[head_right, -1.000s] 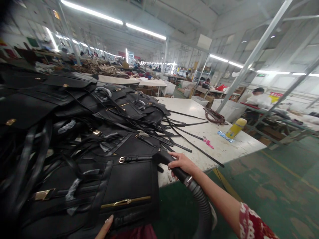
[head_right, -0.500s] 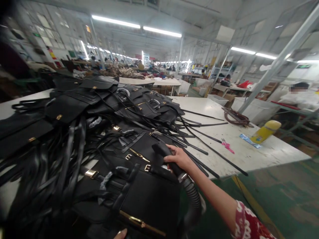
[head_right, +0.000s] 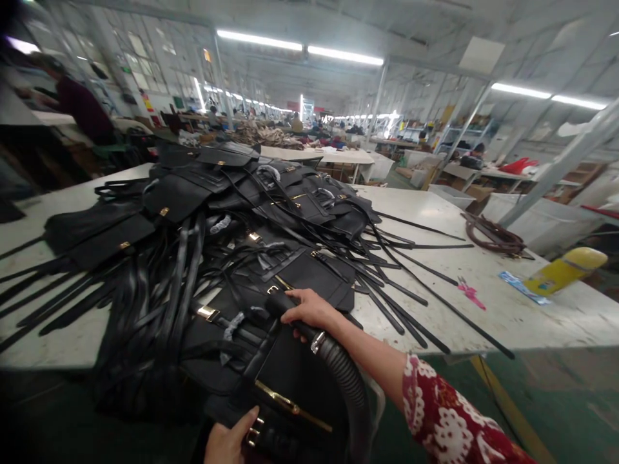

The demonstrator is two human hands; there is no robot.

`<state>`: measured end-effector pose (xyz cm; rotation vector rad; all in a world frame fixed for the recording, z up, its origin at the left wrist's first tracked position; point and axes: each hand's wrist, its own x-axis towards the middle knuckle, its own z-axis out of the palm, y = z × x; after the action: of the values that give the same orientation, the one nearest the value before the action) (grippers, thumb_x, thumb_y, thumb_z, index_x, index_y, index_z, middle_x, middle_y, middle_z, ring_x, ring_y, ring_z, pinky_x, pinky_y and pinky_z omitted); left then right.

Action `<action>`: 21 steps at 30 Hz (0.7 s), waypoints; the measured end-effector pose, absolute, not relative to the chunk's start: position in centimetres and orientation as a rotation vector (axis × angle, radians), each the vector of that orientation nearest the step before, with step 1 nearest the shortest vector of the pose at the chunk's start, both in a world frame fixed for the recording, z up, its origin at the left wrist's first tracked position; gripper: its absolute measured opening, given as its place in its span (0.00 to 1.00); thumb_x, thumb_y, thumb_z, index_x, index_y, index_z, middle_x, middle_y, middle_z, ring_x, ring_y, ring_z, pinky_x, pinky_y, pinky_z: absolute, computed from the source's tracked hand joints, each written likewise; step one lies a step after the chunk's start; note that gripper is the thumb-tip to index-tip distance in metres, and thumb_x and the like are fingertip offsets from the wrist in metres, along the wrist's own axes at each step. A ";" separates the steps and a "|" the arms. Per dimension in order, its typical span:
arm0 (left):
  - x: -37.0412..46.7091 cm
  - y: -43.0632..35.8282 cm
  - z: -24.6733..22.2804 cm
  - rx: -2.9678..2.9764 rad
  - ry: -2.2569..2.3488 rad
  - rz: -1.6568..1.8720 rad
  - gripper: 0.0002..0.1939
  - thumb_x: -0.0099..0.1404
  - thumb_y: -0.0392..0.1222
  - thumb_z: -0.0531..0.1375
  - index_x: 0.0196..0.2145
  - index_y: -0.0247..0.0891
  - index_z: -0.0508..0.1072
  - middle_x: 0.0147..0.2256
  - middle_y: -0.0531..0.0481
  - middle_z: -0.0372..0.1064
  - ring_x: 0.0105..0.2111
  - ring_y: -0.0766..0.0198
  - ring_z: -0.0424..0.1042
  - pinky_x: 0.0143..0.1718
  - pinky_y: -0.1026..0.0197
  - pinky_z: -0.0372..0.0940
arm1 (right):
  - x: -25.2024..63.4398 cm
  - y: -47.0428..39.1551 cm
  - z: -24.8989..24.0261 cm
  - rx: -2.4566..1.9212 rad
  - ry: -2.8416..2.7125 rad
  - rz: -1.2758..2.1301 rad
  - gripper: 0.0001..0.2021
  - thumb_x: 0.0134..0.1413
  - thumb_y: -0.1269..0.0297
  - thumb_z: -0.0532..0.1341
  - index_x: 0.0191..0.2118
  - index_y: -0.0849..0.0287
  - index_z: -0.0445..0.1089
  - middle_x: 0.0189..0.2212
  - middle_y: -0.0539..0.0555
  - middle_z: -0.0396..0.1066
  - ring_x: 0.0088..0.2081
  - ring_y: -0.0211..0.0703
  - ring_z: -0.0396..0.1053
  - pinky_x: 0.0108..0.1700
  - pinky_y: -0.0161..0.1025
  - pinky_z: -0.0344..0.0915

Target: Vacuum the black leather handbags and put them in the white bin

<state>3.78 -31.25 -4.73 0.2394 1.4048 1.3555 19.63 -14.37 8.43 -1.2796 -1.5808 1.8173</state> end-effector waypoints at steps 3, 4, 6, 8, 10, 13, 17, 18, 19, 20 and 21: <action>3.5 -31.5 -4.0 0.196 1.354 1.438 0.25 0.40 0.41 0.67 0.39 0.34 0.69 0.32 0.48 0.73 0.35 0.56 0.72 0.38 0.58 0.66 | 18.7 -15.1 8.0 -1.239 -1.531 1.640 0.34 0.40 0.69 0.62 0.56 0.56 0.53 0.23 0.46 0.66 0.17 0.36 0.65 0.16 0.31 0.63; 3.4 -31.6 -3.7 0.194 1.345 1.462 0.26 0.41 0.41 0.67 0.40 0.35 0.69 0.33 0.48 0.73 0.36 0.56 0.72 0.39 0.58 0.65 | 18.7 -15.7 8.1 -1.232 -1.510 1.582 0.35 0.41 0.69 0.61 0.57 0.54 0.50 0.23 0.45 0.65 0.18 0.35 0.64 0.16 0.30 0.64; 3.2 -31.7 -3.1 0.206 1.327 1.510 0.29 0.42 0.41 0.67 0.44 0.35 0.67 0.34 0.47 0.73 0.38 0.55 0.71 0.40 0.57 0.65 | 19.3 -17.3 8.6 -1.215 -1.489 1.541 0.36 0.42 0.69 0.61 0.58 0.55 0.48 0.22 0.44 0.64 0.17 0.34 0.63 0.16 0.30 0.63; 3.1 -31.8 -2.6 0.221 1.331 1.551 0.31 0.42 0.40 0.67 0.46 0.35 0.66 0.35 0.47 0.73 0.38 0.54 0.71 0.40 0.56 0.65 | 20.3 -19.4 9.4 -1.193 -1.495 1.624 0.36 0.40 0.70 0.61 0.58 0.57 0.49 0.20 0.44 0.64 0.15 0.34 0.63 0.14 0.30 0.62; 3.2 -31.8 -2.5 0.249 1.361 1.573 0.32 0.42 0.40 0.67 0.47 0.37 0.65 0.35 0.47 0.73 0.38 0.55 0.71 0.40 0.57 0.65 | 21.2 -21.6 10.1 -1.139 -1.499 1.801 0.37 0.38 0.71 0.62 0.57 0.58 0.51 0.22 0.46 0.66 0.16 0.35 0.63 0.14 0.31 0.62; 3.4 -31.9 -2.7 0.288 1.364 1.598 0.32 0.44 0.40 0.66 0.48 0.40 0.64 0.37 0.49 0.72 0.38 0.57 0.71 0.40 0.58 0.65 | 21.5 -24.4 10.2 -1.054 -1.488 2.034 0.37 0.36 0.71 0.63 0.57 0.57 0.53 0.30 0.50 0.69 0.16 0.34 0.64 0.15 0.30 0.62; 3.0 -32.1 -2.8 0.275 1.405 1.620 0.30 0.41 0.40 0.67 0.45 0.38 0.67 0.33 0.50 0.73 0.34 0.56 0.72 0.36 0.58 0.66 | 20.0 -25.7 8.5 -1.093 -1.463 2.126 0.40 0.31 0.74 0.64 0.56 0.59 0.53 0.33 0.51 0.70 0.18 0.31 0.64 0.18 0.28 0.62; 2.8 -32.2 -2.8 0.274 1.432 1.624 0.30 0.40 0.39 0.67 0.44 0.38 0.68 0.31 0.50 0.73 0.32 0.56 0.72 0.34 0.58 0.66 | 19.4 -25.7 8.1 -1.096 -1.449 2.142 0.40 0.30 0.75 0.65 0.56 0.60 0.53 0.33 0.51 0.70 0.18 0.32 0.64 0.19 0.28 0.62; 2.5 -32.2 -2.8 0.272 1.455 1.627 0.29 0.39 0.39 0.67 0.43 0.37 0.68 0.30 0.50 0.73 0.31 0.56 0.72 0.33 0.58 0.66 | 18.8 -25.6 7.7 -1.090 -1.435 2.156 0.41 0.29 0.75 0.65 0.56 0.61 0.54 0.33 0.51 0.70 0.18 0.32 0.64 0.19 0.28 0.62; 2.3 -32.3 -2.8 0.274 1.469 1.630 0.29 0.39 0.39 0.67 0.42 0.37 0.69 0.30 0.50 0.73 0.30 0.56 0.72 0.32 0.58 0.66 | 18.1 -25.6 7.4 -1.085 -1.427 2.164 0.41 0.28 0.75 0.65 0.55 0.61 0.55 0.33 0.51 0.70 0.18 0.32 0.64 0.19 0.29 0.62; 2.0 -32.4 -2.8 0.277 1.479 1.628 0.28 0.38 0.39 0.67 0.41 0.37 0.69 0.29 0.49 0.73 0.29 0.56 0.72 0.31 0.57 0.66 | 17.4 -25.6 7.2 -1.086 -1.422 2.167 0.41 0.27 0.75 0.65 0.55 0.61 0.55 0.33 0.51 0.70 0.17 0.32 0.64 0.18 0.29 0.62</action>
<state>1.99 -32.41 -2.80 0.2767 1.4793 1.6283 17.39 -25.62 7.18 -1.0863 -1.4220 2.1672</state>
